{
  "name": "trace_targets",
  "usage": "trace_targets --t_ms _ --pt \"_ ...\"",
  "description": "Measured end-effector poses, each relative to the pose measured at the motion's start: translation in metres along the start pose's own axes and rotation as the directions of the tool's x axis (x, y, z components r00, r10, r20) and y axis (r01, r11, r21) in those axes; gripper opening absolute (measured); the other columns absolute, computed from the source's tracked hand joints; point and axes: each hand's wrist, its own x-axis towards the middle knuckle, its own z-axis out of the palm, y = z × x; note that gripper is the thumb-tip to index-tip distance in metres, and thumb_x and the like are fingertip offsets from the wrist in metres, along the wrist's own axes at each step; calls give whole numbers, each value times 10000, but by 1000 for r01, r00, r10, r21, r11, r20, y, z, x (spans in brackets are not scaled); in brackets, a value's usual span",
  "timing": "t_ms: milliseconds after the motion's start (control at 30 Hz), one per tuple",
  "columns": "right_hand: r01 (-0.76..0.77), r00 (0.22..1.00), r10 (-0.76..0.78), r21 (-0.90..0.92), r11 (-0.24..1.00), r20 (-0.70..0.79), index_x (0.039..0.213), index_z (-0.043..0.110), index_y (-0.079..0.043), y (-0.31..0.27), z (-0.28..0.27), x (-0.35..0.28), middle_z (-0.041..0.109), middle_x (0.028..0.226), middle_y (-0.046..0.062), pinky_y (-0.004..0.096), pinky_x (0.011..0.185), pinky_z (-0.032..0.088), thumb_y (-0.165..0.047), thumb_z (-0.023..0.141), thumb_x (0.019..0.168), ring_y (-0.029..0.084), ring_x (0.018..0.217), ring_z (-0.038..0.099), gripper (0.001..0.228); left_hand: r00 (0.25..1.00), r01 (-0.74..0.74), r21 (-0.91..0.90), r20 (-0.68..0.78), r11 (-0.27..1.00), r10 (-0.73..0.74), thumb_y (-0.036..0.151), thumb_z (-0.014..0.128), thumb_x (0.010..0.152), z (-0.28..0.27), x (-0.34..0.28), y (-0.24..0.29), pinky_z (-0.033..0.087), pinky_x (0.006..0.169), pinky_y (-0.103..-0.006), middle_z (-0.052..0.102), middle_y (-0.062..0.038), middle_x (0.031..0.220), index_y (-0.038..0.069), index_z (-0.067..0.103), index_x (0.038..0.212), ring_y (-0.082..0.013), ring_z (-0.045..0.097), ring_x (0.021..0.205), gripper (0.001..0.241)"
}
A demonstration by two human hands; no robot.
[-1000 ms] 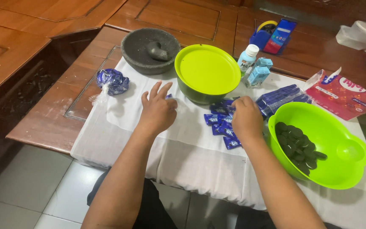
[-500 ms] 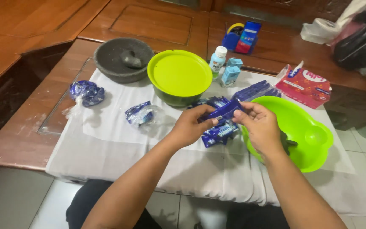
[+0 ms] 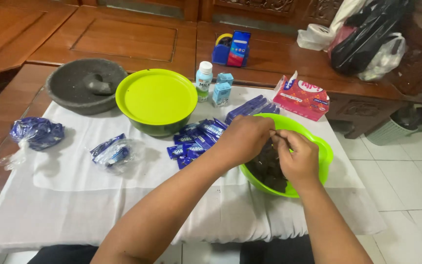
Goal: Unwrapping individual Oreo cookie packets and placing the cookies into a green plastic bowl
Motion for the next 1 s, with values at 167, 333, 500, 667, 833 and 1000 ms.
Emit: trace_targets --t_ms 167,333,500,667,833,1000 --pt "9 1000 -9 -54 999 -10 1011 744 -7 15 -12 3 740 876 118 361 630 641 67 757 902 290 794 753 133 994 -99 114 -42 989 104 211 594 950 20 8 5 468 752 -451 694 -29 803 210 673 982 -314 697 831 86" --pt "150 988 -151 -192 970 10 891 730 -47 9 -16 7 692 812 85 384 639 598 57 710 925 284 753 704 111 992 112 -240 92 964 -92 167 561 948 19 13 10 521 795 -524 722 -119 830 185 709 979 -428 690 929 152" --pt "316 947 -319 -317 894 43 865 715 -26 -7 -11 9 682 833 107 387 729 562 57 658 972 303 792 683 147 854 514 -474 201 715 -480 334 590 935 44 21 -6 559 836 -435 747 -41 832 251 738 914 -308 739 974 170" --pt "125 992 -125 -45 991 -17 1011 667 -4 2 -7 0 655 981 129 395 753 578 -18 682 989 324 912 692 31 792 560 -541 129 627 -596 312 587 954 47 30 -7 546 841 -453 740 -108 856 205 748 955 -346 726 991 193" --pt "-323 945 311 395 860 96 1169 632 51 34 -6 -6 671 1045 128 286 791 628 14 726 943 182 956 715 248 877 426 -578 73 696 -475 273 551 1004 33 30 18 533 833 -491 705 -173 863 156 690 1016 -397 712 966 182" --pt "-53 999 52 162 985 10 953 702 50 5 -20 8 666 968 164 348 708 611 149 675 939 279 868 721 104 840 494 -576 123 651 -528 325 515 1021 58 35 10 533 888 -537 726 -190 928 178 665 1066 -436 694 1041 215"
